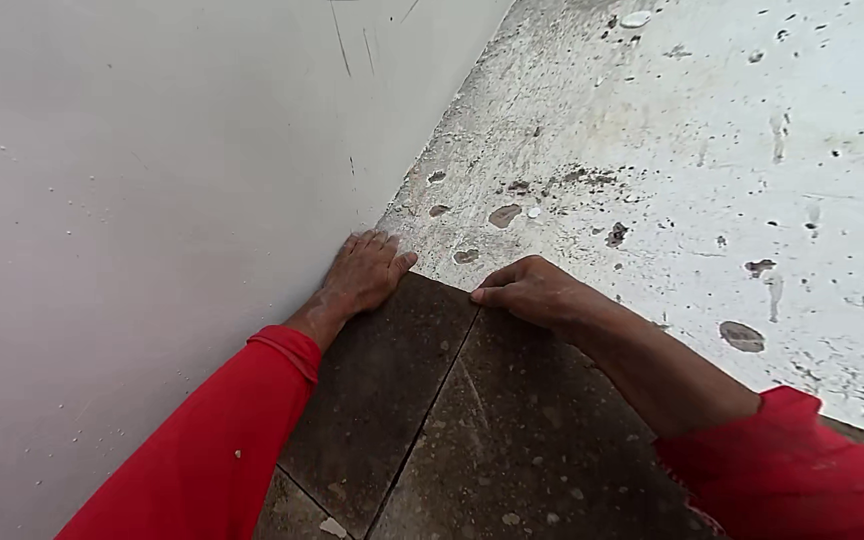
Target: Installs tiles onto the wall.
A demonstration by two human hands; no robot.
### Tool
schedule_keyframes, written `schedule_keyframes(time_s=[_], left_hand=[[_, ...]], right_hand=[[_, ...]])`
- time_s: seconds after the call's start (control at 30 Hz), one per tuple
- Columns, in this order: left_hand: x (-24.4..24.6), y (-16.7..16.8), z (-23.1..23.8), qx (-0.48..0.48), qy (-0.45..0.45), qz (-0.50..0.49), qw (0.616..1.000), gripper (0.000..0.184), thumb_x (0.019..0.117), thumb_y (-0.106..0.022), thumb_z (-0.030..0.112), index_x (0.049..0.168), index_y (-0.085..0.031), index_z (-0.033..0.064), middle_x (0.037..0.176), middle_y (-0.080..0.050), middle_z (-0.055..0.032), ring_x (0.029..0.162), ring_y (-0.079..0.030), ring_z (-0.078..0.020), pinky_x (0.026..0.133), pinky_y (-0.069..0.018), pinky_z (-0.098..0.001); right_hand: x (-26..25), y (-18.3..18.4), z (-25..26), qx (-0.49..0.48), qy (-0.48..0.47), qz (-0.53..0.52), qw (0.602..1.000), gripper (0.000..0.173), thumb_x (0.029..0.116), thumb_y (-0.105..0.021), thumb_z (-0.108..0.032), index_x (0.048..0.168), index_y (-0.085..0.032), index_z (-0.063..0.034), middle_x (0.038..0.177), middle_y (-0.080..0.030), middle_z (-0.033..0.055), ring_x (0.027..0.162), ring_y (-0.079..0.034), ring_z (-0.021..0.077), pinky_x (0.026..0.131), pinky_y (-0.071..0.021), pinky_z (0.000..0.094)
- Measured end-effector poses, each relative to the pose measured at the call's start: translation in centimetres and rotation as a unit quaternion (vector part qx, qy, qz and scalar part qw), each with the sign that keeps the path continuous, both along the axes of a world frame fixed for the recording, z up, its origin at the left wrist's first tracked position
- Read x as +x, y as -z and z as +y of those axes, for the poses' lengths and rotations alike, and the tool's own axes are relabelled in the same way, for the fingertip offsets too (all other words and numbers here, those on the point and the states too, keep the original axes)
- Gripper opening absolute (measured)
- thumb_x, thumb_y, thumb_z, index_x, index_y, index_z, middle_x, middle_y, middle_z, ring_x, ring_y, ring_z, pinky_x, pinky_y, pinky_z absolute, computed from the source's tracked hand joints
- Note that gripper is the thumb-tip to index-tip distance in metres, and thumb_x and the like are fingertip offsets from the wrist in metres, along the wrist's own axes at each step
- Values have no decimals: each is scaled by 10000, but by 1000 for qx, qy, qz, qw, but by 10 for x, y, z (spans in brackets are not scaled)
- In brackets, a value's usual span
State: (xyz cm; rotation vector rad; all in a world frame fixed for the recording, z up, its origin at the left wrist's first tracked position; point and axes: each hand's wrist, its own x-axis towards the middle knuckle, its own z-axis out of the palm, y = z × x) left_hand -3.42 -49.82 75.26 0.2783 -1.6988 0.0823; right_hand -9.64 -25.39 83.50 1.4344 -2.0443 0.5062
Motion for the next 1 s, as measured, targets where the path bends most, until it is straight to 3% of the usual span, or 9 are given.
schedule_keyframes(time_s=[0.07,0.17,0.23,0.4,0.53,0.77,0.87,0.93,1.0], left_hand=[[3,0,1,-3,0,5,1000,768,1087,-143,594,1537,-476,69,1599,-447,-155,1534,-333,-317,1275,-148,-563],[2,-2,0,-9,-8,9,1000,768,1085,-131,594,1505,-527,87,1586,-467,-150,1517,-367,-316,1268,-174,-568],[2,0,0,-5,-11,4,1000,773,1085,-124,593,1499,-535,86,1589,-464,-151,1515,-373,-314,1268,-177,-565],[5,0,3,4,-17,-5,1000,762,1089,-120,579,1496,-539,90,1591,-465,-139,1509,-385,-298,1268,-182,-555],[4,-1,2,5,-18,-10,1000,766,1088,-124,588,1494,-537,86,1586,-469,-142,1504,-393,-291,1267,-181,-549],[10,-4,4,-1,16,-8,1000,788,1076,-192,615,1538,-451,33,1592,-432,-209,1504,-373,-362,1233,-232,-589],[30,43,22,8,88,103,991,659,1089,-344,512,1549,-440,49,1611,-412,-178,1513,-356,-335,1213,-293,-549],[52,115,39,62,157,205,964,531,1104,-396,377,1501,-505,42,1533,-512,-144,1434,-471,-253,1185,-378,-453],[70,213,62,195,183,298,916,437,1114,-404,315,1429,-589,75,1369,-632,-98,1254,-606,-178,1068,-500,-391]], right_hand=[[6,-1,5,12,-10,-4,1000,302,1051,-601,-225,837,-734,-61,725,-675,98,660,-635,190,641,-521,409],[37,7,29,-4,-19,-45,999,264,1080,-514,-161,1005,-719,-12,870,-654,76,759,-568,133,751,-480,342],[39,8,35,-35,-15,-39,998,243,1076,-518,-125,1037,-713,14,875,-644,83,752,-549,125,746,-471,334],[50,25,32,-11,16,5,1000,303,1066,-562,-217,896,-726,-28,751,-641,77,667,-579,145,663,-486,358],[5,-1,7,21,12,34,999,290,1034,-635,-281,886,-766,-68,753,-696,88,695,-649,184,683,-527,439],[-2,0,4,-7,-8,29,1000,279,1025,-647,-286,887,-752,-67,739,-686,78,651,-637,159,645,-538,406],[-2,2,6,-11,-7,42,999,282,1032,-633,-298,922,-748,-66,752,-680,83,656,-630,159,647,-534,408],[-3,4,7,-15,-3,54,998,289,1039,-618,-310,946,-745,-67,775,-674,101,675,-623,183,655,-522,445],[-6,6,5,-24,-4,62,998,290,1032,-627,-320,940,-748,-74,784,-678,115,680,-624,201,653,-517,484]])
